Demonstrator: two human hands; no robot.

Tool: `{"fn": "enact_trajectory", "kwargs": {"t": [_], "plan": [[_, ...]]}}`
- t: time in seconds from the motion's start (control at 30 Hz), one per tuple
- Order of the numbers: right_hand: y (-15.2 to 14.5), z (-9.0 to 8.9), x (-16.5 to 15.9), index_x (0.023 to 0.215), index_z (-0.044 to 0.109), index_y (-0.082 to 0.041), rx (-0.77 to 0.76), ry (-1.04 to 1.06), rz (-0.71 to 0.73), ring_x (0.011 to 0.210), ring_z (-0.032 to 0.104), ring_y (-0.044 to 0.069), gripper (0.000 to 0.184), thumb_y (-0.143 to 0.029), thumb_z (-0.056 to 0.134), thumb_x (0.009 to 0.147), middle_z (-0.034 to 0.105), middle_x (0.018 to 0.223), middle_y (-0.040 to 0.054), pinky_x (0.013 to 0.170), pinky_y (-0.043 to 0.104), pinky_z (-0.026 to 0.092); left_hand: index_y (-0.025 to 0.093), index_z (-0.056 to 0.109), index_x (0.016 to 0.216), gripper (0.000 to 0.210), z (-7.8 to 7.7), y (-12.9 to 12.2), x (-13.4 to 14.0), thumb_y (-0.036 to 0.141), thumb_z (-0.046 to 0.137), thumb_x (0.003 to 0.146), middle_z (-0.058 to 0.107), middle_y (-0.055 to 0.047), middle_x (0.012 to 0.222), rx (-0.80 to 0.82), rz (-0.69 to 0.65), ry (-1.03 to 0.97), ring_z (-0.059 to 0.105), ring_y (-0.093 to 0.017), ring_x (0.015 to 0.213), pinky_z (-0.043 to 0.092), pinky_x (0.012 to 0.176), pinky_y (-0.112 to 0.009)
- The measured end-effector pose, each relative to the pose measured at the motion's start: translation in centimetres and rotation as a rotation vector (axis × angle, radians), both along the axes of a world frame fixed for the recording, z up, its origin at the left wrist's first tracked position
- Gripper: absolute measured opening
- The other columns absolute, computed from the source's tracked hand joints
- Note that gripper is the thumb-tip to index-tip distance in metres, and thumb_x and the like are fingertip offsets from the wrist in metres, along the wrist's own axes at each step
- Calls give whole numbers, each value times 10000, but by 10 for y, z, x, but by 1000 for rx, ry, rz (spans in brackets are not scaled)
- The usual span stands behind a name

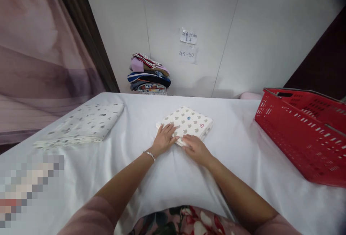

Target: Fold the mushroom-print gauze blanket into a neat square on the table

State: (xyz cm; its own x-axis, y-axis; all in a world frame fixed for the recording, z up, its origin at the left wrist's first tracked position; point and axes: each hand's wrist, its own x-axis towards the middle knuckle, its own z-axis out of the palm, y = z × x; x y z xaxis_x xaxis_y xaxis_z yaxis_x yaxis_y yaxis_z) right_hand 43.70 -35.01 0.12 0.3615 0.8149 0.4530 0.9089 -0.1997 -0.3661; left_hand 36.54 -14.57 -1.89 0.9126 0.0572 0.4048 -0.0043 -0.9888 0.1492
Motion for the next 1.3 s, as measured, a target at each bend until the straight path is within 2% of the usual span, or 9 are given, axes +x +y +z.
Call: {"fn": "enact_trajectory", "kwargs": {"t": [0.17,0.27,0.37,0.5,0.63,0.9,1.03,1.13,1.3], "plan": [[-13,-9,44,1123,633,-193,240,123,-262,1191,493,246,334,-327,444,882,590,1226,111,999,435,402,170,358,1388,681,-2,-19,-17,533,512,833,373,-119,1446,56,-76,9,286,-290,1352,191,1108,-528],[-24,-18,68,1163,613,-177,208,117,-413,1278,393,276,379,-336,433,869,490,1341,125,1050,483,334,161,327,1400,692,-2,-30,-20,417,582,810,346,-120,1461,91,-140,4,276,-276,1357,173,1123,-513],[-34,-28,81,1234,562,-189,129,193,-502,1324,322,282,429,-369,426,869,416,1406,107,1083,493,280,193,393,1357,536,-2,-38,-14,235,524,839,433,-94,1406,101,-174,-16,351,-239,1317,178,1128,-496],[-41,-35,86,1272,521,-248,86,339,-460,1284,390,231,432,-400,401,885,440,1390,59,1060,430,326,202,534,1208,395,-3,-42,-5,124,472,826,585,-78,1240,98,-174,-49,476,-225,1207,227,1110,-498],[-42,-29,83,1118,631,-222,104,273,-451,1211,447,224,365,-386,392,897,525,1282,75,1030,412,347,195,570,1139,370,1,-35,-3,102,497,788,618,-85,1184,120,-196,-55,518,-228,1162,240,1103,-504],[-28,-6,52,791,690,-202,213,35,-390,920,516,214,266,-278,447,869,589,936,69,869,387,428,276,597,1096,351,12,40,-36,137,515,784,607,-30,1235,15,-27,1,464,-239,1243,185,1103,-543],[-26,-9,52,1019,661,-200,284,56,-400,1012,509,233,280,-275,443,861,580,1036,92,839,385,462,269,562,1165,440,11,49,-46,115,479,760,549,-22,1311,-82,45,67,411,-234,1287,258,1080,-514],[-29,-20,58,1223,557,-210,205,160,-372,1195,441,247,408,-270,460,831,491,1293,98,900,407,464,250,535,1210,494,9,39,-49,108,464,743,516,-37,1345,-153,65,61,376,-230,1313,291,1073,-488],[-35,-34,69,1296,499,-215,74,263,-314,1243,436,232,508,-253,483,789,489,1342,75,1035,434,374,209,483,1277,646,2,22,-57,38,446,655,464,-58,1389,-197,94,43,321,-231,1345,284,1091,-474]]}}
